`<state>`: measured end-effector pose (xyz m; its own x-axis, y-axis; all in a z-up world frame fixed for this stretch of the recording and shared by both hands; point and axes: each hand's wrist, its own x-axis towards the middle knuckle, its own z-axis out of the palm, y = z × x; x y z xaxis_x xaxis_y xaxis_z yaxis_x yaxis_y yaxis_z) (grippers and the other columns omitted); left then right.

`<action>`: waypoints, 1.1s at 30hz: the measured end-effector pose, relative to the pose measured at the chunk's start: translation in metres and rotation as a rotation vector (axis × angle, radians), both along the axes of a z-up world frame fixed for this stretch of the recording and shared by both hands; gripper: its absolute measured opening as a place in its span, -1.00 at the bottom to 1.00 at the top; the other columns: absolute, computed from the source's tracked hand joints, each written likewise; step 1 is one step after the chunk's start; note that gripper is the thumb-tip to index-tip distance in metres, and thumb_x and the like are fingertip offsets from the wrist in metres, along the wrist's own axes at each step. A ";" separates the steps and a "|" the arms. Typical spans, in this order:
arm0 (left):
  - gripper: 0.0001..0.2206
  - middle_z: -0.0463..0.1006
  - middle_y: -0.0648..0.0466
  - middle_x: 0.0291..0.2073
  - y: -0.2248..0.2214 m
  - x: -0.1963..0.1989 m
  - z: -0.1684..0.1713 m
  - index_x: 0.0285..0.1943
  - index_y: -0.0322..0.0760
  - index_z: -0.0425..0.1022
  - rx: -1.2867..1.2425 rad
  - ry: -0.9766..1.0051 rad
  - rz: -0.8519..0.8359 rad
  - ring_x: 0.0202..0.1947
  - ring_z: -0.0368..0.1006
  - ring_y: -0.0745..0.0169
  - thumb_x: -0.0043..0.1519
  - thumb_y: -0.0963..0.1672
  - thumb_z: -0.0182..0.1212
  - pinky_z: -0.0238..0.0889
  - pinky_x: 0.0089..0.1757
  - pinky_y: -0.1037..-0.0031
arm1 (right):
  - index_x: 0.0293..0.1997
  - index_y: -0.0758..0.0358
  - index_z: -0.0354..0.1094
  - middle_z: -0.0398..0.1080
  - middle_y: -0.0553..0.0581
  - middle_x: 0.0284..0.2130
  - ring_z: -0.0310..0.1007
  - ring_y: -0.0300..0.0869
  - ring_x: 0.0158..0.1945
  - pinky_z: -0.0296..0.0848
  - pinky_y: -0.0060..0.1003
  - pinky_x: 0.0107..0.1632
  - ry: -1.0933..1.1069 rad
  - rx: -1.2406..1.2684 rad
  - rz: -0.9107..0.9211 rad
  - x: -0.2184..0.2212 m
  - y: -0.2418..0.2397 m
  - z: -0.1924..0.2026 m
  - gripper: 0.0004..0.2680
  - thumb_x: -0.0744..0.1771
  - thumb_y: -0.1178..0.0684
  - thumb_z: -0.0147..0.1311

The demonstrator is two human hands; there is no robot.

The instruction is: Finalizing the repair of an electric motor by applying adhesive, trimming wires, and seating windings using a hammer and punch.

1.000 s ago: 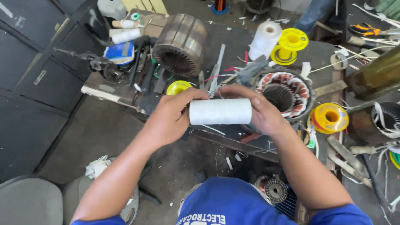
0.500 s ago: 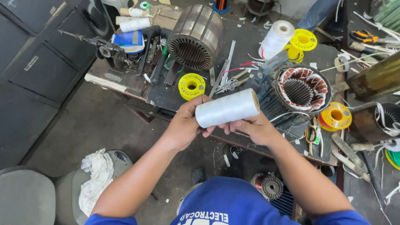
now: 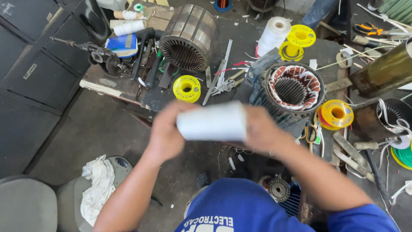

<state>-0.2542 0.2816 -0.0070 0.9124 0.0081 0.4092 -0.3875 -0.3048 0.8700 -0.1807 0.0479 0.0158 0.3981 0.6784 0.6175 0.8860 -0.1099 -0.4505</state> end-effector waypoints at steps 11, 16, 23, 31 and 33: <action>-0.71 0.62 -0.09 -0.24 0.029 -0.049 -0.072 -0.08 -0.25 0.58 0.011 0.175 0.261 -0.06 0.55 -0.04 0.05 -0.31 0.18 0.33 -0.01 0.19 | -0.32 0.18 0.35 0.31 0.07 -0.54 0.45 0.02 -0.48 0.43 -0.18 -0.48 0.181 -0.103 0.261 -0.030 0.010 -0.059 -0.90 0.37 0.06 0.02; -0.78 0.72 -0.13 -0.35 0.028 -0.076 -0.062 -0.24 -0.29 0.66 0.117 0.355 -0.062 -0.17 0.63 -0.17 0.05 -0.35 0.22 0.46 -0.11 0.05 | -0.34 0.15 0.34 0.29 0.08 -0.54 0.44 0.04 -0.44 0.43 -0.13 -0.43 0.215 -0.095 0.395 -0.001 0.029 -0.049 -0.91 0.36 0.14 -0.02; -0.73 0.65 -0.12 -0.32 0.046 -0.065 -0.041 -0.18 -0.27 0.61 0.154 0.165 0.265 -0.16 0.57 -0.11 0.03 -0.35 0.15 0.39 -0.11 0.10 | -0.25 0.15 0.43 0.43 0.12 -0.44 0.50 0.06 -0.37 0.49 -0.10 -0.30 0.177 -0.109 0.508 0.002 0.055 -0.045 -0.96 0.33 0.18 0.07; -0.76 0.62 -0.17 -0.31 0.064 -0.043 -0.049 -0.16 -0.28 0.62 0.342 -0.029 0.463 -0.14 0.54 -0.23 0.08 -0.33 0.17 0.36 -0.09 0.13 | -0.27 0.16 0.38 0.39 0.10 -0.47 0.47 0.09 -0.40 0.48 -0.09 -0.34 0.125 -0.231 0.493 -0.003 0.064 -0.030 -0.95 0.36 0.09 0.08; -0.77 0.73 0.04 -0.37 0.036 -0.058 -0.043 -0.29 -0.18 0.70 -0.028 0.168 -0.076 -0.22 0.64 0.09 0.03 -0.33 0.25 0.44 -0.12 0.20 | -0.31 0.07 0.46 0.41 -0.02 -0.50 0.43 -0.18 -0.41 0.45 -0.27 -0.22 0.314 -0.117 0.417 0.031 0.069 -0.026 -0.92 0.35 0.07 0.08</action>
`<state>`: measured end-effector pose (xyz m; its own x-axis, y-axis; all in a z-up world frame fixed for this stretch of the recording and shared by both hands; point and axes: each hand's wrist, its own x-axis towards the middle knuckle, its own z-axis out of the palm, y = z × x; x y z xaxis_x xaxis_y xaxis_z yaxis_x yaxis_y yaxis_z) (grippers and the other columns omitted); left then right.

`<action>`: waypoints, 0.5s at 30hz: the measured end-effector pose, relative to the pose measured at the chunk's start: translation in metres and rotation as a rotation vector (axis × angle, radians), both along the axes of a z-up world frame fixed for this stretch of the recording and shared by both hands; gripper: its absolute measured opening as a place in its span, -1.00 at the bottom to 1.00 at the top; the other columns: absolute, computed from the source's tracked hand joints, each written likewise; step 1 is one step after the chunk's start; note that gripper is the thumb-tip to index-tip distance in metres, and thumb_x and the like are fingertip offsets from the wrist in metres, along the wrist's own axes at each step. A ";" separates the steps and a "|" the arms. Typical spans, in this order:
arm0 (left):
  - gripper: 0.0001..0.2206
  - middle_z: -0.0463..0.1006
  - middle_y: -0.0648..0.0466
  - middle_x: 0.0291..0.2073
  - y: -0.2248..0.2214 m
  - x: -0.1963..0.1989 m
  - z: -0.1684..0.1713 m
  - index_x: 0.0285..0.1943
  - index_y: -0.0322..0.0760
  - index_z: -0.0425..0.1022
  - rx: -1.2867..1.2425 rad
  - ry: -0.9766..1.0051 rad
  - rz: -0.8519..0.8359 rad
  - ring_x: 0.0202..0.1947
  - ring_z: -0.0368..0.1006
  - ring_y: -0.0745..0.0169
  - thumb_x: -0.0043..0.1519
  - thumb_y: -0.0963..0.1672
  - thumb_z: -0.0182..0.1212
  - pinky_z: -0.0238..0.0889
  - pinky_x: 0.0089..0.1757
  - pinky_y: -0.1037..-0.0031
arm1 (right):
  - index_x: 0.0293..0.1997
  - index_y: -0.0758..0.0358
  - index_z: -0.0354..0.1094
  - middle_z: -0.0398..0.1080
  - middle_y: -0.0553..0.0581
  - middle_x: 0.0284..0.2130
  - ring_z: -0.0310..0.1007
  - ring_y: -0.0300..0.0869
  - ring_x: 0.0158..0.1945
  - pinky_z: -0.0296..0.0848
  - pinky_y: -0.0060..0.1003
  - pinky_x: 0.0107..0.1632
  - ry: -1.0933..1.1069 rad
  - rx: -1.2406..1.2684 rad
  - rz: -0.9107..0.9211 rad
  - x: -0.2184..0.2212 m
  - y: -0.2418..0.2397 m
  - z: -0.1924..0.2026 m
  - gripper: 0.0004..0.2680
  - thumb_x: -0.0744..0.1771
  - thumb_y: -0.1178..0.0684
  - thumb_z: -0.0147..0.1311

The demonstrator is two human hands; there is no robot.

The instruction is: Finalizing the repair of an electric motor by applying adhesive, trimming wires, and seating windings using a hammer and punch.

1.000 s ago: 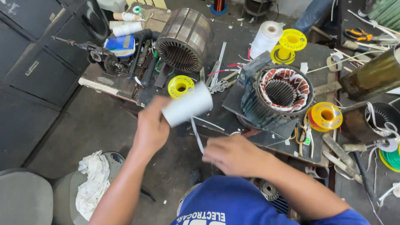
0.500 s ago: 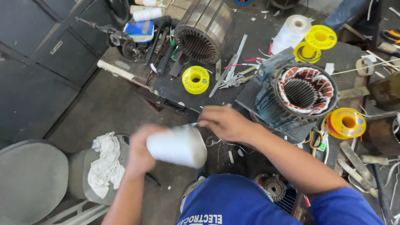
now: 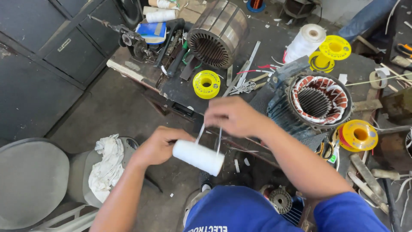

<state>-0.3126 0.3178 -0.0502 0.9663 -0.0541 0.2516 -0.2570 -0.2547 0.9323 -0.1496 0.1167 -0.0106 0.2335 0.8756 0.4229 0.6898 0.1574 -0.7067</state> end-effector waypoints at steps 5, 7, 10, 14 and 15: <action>-0.75 0.65 -0.04 -0.22 0.031 0.025 -0.016 -0.12 -0.24 0.62 0.194 -0.159 0.555 -0.06 0.53 0.08 0.12 -0.33 0.14 0.31 0.01 0.29 | -0.30 0.20 0.40 0.37 0.14 -0.53 0.43 0.05 -0.48 0.42 -0.14 -0.37 -0.069 -0.099 0.048 -0.038 -0.006 -0.008 -0.95 0.33 0.17 0.03; -0.70 0.67 -0.05 -0.25 0.028 0.023 -0.020 -0.13 -0.22 0.65 0.356 -0.094 0.474 -0.05 0.55 -0.06 0.09 -0.35 0.11 0.36 0.03 0.21 | -0.27 0.22 0.44 0.45 0.19 -0.49 0.47 0.08 -0.51 0.43 -0.17 -0.41 -0.111 -0.191 0.137 -0.037 -0.017 0.015 -0.94 0.33 0.17 0.04; -0.67 0.71 0.04 -0.28 0.007 0.015 -0.010 -0.12 -0.20 0.65 0.343 0.015 0.310 -0.13 0.60 -0.04 0.06 -0.37 0.13 0.39 -0.01 0.22 | -0.14 0.09 0.53 0.55 0.12 -0.39 0.54 0.00 -0.42 0.50 -0.16 -0.30 0.052 -0.165 0.112 -0.004 -0.028 0.016 -0.88 0.35 0.07 0.04; -0.69 0.66 -0.07 -0.28 0.010 0.020 0.000 -0.11 -0.25 0.62 0.487 -0.200 0.470 -0.15 0.57 -0.17 0.09 -0.36 0.08 0.41 -0.07 0.15 | -0.02 0.12 0.52 0.48 0.11 -0.48 0.30 -0.25 -0.55 0.37 -0.30 -0.42 0.254 -0.095 0.281 -0.017 -0.042 0.027 -0.81 0.33 -0.03 0.12; -0.71 0.63 -0.13 -0.28 0.019 0.021 -0.002 -0.10 -0.30 0.60 0.556 -0.317 0.627 -0.15 0.55 -0.24 0.11 -0.36 0.08 0.38 -0.08 0.09 | 0.03 0.16 0.50 0.44 0.15 -0.53 0.28 -0.22 -0.57 0.36 -0.27 -0.44 0.311 -0.104 0.361 -0.029 -0.045 0.037 -0.77 0.34 -0.07 0.09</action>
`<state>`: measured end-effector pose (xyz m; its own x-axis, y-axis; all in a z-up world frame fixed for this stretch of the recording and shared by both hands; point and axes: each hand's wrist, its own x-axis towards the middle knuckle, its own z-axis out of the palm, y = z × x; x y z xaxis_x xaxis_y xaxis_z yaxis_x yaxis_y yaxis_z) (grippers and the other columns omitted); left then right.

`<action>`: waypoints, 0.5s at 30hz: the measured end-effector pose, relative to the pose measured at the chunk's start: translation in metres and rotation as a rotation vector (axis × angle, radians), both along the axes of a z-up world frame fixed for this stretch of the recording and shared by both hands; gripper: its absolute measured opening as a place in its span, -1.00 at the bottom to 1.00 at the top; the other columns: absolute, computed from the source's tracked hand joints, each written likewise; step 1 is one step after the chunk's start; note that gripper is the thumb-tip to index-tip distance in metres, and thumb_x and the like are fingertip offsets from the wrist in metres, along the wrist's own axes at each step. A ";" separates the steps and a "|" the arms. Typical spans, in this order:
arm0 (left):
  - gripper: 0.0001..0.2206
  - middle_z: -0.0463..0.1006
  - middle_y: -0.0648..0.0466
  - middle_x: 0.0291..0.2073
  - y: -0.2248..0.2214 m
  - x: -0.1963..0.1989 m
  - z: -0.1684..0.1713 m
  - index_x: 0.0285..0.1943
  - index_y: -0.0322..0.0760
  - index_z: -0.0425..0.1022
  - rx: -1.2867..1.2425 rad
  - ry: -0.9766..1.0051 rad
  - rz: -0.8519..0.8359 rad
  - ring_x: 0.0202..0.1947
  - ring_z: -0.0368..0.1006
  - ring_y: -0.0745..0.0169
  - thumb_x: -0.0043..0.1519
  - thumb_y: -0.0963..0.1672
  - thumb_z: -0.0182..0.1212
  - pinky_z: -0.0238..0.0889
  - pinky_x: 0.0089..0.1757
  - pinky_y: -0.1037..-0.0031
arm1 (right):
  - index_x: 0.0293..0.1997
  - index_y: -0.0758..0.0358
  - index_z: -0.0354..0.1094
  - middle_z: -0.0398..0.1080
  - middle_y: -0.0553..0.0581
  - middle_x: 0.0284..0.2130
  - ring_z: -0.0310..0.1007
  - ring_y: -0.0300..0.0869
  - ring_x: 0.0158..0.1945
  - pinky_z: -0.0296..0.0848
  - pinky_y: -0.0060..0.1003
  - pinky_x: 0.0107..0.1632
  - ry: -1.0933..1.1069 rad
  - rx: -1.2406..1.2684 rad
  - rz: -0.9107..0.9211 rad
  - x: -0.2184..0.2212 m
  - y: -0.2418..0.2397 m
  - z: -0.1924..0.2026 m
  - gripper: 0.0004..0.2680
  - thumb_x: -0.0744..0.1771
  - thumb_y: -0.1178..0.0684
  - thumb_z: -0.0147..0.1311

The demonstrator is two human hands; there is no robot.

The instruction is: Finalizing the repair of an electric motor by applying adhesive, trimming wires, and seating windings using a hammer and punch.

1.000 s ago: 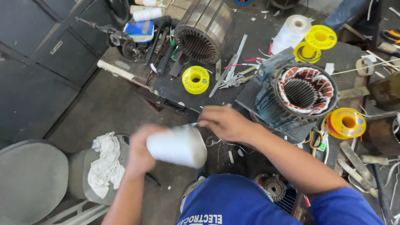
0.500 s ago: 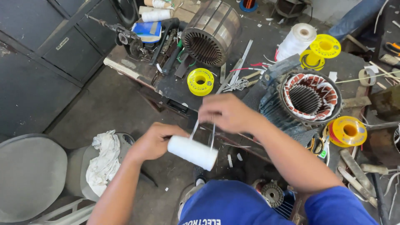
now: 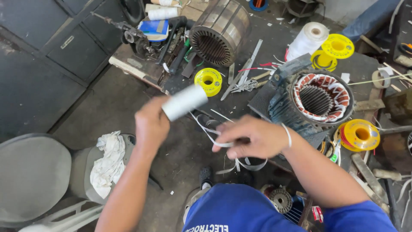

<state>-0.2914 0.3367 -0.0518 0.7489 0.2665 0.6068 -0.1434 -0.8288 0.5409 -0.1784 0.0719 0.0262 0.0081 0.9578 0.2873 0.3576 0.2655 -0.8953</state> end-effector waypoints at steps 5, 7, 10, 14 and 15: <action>-0.73 0.59 -0.11 -0.28 0.061 0.010 0.020 -0.10 -0.37 0.50 -0.031 -0.302 0.312 -0.24 0.52 -0.10 0.10 -0.36 -0.01 0.32 -0.20 0.27 | 0.18 0.51 0.29 0.21 0.12 -0.68 0.25 -0.24 -0.68 0.53 -0.29 -0.53 0.636 -0.290 0.064 -0.041 -0.051 -0.101 -0.71 0.39 0.09 -0.05; -0.70 0.59 -0.05 -0.27 0.083 0.010 0.031 -0.10 -0.37 0.47 -0.061 -0.355 0.397 -0.32 0.50 0.06 0.03 -0.34 -0.05 0.26 -0.34 0.36 | 0.18 0.48 0.26 0.09 0.07 -0.64 0.05 -0.35 -0.71 0.64 -0.20 -0.47 0.765 -0.407 -0.002 -0.052 -0.077 -0.163 -0.72 0.39 0.07 -0.05; -0.75 0.53 -0.04 -0.36 0.105 0.008 0.049 -0.18 -0.33 0.39 -0.172 -0.406 0.417 -0.62 0.39 0.27 0.07 -0.38 -0.09 0.22 -0.53 0.45 | -0.03 0.47 0.28 0.07 0.00 -0.60 -0.02 -0.41 -0.67 0.30 -0.40 -0.59 1.308 -0.429 -0.257 -0.069 -0.140 -0.276 -0.77 0.31 0.11 0.12; -0.68 0.50 -0.11 -0.13 0.127 0.011 0.054 0.07 -0.39 0.41 0.051 -0.379 0.261 -0.19 0.43 0.01 0.17 -0.38 -0.03 0.29 -0.30 0.28 | 0.30 0.25 0.13 0.25 0.22 0.07 0.25 -0.09 0.04 0.22 -0.24 -0.08 1.607 -0.506 -0.949 -0.102 -0.224 -0.366 -0.66 0.38 -0.01 -0.18; -0.60 0.52 -0.19 0.08 0.130 0.014 0.055 0.26 -0.40 0.39 0.107 -0.339 0.224 0.06 0.48 -0.16 0.23 -0.38 -0.04 0.45 -0.12 0.16 | 0.45 0.35 0.02 0.11 0.31 0.38 0.06 0.05 0.43 0.01 -0.03 0.33 1.509 -0.704 -1.255 -0.113 -0.244 -0.379 -0.60 0.42 0.02 -0.37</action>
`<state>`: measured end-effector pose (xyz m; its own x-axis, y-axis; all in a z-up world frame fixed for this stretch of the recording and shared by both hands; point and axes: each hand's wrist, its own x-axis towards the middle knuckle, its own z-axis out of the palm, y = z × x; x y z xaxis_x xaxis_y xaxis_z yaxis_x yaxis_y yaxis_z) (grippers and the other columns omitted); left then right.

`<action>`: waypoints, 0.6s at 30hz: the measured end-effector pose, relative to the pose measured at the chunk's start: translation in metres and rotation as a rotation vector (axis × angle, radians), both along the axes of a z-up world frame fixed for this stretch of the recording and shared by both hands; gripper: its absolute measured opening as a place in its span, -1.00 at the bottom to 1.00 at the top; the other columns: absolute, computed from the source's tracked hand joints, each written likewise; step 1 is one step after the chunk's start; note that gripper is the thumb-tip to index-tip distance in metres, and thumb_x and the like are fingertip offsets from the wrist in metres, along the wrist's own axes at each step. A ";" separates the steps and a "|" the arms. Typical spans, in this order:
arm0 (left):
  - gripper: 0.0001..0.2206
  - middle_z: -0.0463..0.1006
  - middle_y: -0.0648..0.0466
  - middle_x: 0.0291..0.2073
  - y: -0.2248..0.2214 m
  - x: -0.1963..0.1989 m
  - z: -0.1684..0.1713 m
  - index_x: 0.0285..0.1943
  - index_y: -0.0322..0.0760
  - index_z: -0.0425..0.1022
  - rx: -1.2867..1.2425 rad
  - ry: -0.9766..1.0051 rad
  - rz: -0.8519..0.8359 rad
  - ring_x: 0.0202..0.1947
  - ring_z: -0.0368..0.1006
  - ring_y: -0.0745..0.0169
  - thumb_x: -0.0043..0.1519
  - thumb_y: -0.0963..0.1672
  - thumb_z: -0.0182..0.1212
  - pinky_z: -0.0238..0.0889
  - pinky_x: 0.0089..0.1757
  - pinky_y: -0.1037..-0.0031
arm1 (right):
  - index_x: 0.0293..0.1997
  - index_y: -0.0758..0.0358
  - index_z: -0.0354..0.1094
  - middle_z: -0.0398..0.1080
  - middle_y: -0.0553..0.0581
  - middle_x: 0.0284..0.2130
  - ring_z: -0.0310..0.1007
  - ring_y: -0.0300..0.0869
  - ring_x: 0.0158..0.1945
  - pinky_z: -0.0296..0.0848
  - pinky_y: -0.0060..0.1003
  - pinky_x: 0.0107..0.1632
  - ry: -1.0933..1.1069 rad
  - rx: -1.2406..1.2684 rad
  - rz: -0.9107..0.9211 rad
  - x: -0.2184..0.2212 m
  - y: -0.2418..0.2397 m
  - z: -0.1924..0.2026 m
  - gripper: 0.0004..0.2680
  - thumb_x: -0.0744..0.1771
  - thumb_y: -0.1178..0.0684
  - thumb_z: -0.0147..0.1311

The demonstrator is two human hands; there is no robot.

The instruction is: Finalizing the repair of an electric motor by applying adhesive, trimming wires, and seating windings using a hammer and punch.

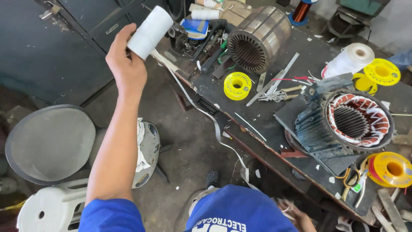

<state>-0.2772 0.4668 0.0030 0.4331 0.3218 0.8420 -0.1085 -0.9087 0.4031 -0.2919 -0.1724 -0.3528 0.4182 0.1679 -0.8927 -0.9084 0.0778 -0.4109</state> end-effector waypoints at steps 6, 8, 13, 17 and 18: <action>-0.58 0.52 -0.24 -0.03 -0.041 -0.002 0.027 0.21 -0.47 0.43 0.079 0.124 -0.212 -0.06 0.45 -0.20 0.18 -0.39 -0.10 0.28 -0.17 0.19 | -0.13 0.42 0.47 0.43 0.42 -0.57 0.36 -0.02 -0.56 0.24 -0.23 -0.51 -0.549 -0.619 0.011 0.005 -0.071 -0.020 -0.83 0.26 0.16 0.19; -0.56 0.54 -0.19 0.04 -0.067 0.000 0.021 0.20 -0.42 0.46 0.050 0.199 -0.267 0.03 0.45 -0.19 0.13 -0.36 -0.10 0.26 -0.05 0.17 | -0.06 0.41 0.46 0.51 0.35 -0.37 0.44 -0.07 -0.40 0.35 -0.26 -0.30 -0.710 -0.431 0.169 0.058 0.037 0.097 -0.81 0.28 0.16 0.15; -0.62 0.61 -0.18 -0.15 -0.162 0.001 -0.001 0.05 -0.32 0.58 -0.203 0.231 -0.567 -0.05 0.52 -0.31 0.14 -0.39 0.02 0.30 0.06 0.05 | 0.43 0.29 0.03 0.23 0.40 0.29 0.19 0.08 0.35 0.14 0.04 0.35 -1.182 0.323 0.456 0.083 0.217 0.225 -0.42 0.24 0.14 0.21; -0.56 0.56 -0.05 -0.19 -0.176 -0.003 -0.021 0.16 -0.17 0.55 -0.212 0.303 -0.610 -0.13 0.53 -0.20 0.20 -0.35 -0.08 0.38 -0.04 0.18 | 0.11 0.24 0.29 0.43 0.22 -0.22 0.47 0.06 -0.12 0.41 0.01 -0.02 -1.402 0.357 0.685 0.079 0.247 0.270 -0.77 0.34 0.11 0.05; -0.54 0.54 -0.05 -0.16 -0.168 -0.005 -0.030 0.20 -0.17 0.53 -0.165 0.310 -0.549 -0.13 0.52 -0.18 0.21 -0.34 -0.13 0.38 -0.05 0.21 | -0.17 0.20 0.49 0.47 0.15 -0.53 0.54 0.05 -0.43 0.52 -0.12 -0.31 -1.592 0.177 0.855 0.069 0.240 0.303 -0.87 0.36 0.08 -0.01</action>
